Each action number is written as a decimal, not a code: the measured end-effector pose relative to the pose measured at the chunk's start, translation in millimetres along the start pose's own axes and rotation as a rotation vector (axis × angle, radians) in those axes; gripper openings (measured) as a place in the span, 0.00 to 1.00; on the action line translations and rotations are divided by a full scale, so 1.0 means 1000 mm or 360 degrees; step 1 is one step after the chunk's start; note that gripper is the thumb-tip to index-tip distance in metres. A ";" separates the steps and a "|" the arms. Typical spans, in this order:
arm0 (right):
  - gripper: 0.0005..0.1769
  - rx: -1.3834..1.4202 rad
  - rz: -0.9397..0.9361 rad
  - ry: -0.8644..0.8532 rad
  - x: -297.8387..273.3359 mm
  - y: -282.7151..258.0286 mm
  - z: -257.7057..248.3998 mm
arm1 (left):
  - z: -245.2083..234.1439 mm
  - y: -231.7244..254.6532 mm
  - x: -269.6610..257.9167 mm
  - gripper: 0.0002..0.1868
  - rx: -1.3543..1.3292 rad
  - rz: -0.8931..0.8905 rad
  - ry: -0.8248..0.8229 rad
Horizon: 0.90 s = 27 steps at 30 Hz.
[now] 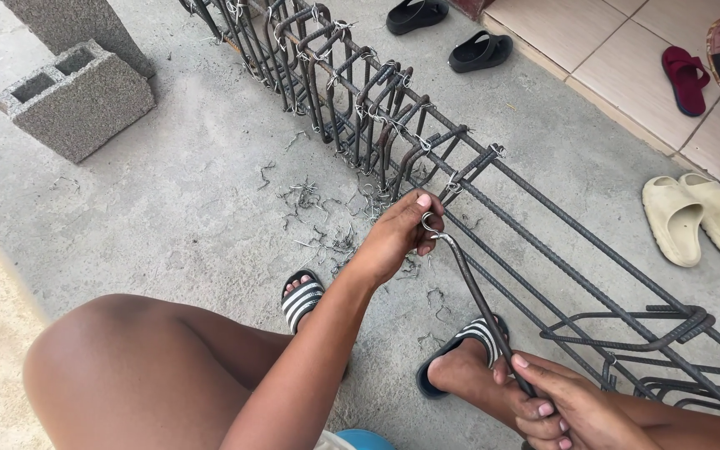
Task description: The person sits on a small stool and uses a T-shaped rebar tying tool to twist and secure wire ties around the intersections of a rebar cage. They repeatedly pick up wire ties from the floor, wrap them around the rebar, and twist them with the tool to fasten the structure.
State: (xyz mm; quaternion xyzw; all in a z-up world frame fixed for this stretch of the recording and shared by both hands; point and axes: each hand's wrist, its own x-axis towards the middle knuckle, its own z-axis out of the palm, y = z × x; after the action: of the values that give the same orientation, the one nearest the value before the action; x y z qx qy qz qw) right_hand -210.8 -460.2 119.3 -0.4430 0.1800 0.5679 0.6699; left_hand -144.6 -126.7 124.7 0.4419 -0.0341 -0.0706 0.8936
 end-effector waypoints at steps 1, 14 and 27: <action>0.24 0.0037 0.0007 -0.0006 0.000 0.000 -0.001 | 0.006 0.005 0.000 0.20 0.0458 0.0130 0.0050; 0.24 -0.0346 0.0034 0.0176 -0.028 -0.016 0.003 | 0.011 0.041 -0.003 0.20 0.1161 -0.0048 -0.0203; 0.15 -0.2435 -0.0106 0.1332 -0.014 -0.044 0.102 | -0.003 0.007 0.019 0.10 0.0472 -0.0138 0.0439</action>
State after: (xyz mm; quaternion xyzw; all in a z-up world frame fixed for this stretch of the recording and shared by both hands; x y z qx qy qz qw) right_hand -200.9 -385.6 202.1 -0.9485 -0.0324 0.3038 0.0837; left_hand -124.9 -122.5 128.5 0.5751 0.0977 -0.0422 0.8111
